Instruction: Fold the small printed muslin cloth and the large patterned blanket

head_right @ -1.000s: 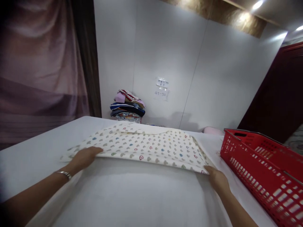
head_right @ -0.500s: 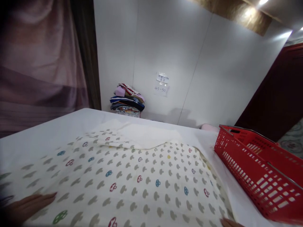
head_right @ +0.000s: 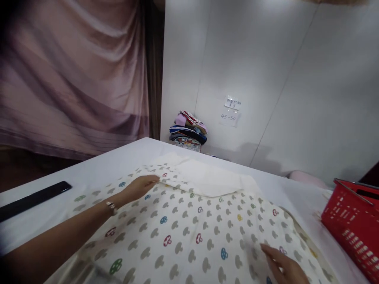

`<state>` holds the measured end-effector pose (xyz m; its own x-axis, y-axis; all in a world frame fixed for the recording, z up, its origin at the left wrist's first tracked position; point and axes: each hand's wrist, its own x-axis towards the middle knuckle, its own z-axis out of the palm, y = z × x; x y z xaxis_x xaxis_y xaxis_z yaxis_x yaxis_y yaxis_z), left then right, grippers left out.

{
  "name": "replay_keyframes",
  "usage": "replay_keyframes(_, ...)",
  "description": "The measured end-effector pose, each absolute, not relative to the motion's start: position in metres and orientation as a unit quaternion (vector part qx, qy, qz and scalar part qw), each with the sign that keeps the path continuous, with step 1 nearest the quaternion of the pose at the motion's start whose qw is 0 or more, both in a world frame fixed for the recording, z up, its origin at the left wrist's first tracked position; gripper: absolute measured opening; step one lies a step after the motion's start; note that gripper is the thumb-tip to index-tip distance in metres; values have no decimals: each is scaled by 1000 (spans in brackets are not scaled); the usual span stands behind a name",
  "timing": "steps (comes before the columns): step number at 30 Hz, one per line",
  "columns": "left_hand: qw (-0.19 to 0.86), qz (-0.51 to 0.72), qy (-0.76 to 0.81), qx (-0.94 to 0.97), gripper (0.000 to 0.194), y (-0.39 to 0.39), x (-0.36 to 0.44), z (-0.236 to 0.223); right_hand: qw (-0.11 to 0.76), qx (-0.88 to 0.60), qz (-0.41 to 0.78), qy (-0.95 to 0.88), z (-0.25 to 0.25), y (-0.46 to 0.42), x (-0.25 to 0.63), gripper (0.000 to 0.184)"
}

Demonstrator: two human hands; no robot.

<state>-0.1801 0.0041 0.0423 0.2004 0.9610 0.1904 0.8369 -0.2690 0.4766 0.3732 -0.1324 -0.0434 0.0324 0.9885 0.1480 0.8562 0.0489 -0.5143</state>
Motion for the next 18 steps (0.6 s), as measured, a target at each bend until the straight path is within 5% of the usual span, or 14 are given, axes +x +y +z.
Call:
replay_keyframes(4, 49, 173, 682, 708, 36, 75, -165, 30, 259, -643, 143, -706, -25, -55, 301, 40)
replay_keyframes(11, 74, 120, 771, 621, 43, 139, -193, -3, 176, -649, 133, -728, -43, 34, 249, 54)
replay_keyframes(18, 81, 127, 755, 638, 13, 150, -211, -9, 173, -609, 113, -766, -48, 58, 244, 35)
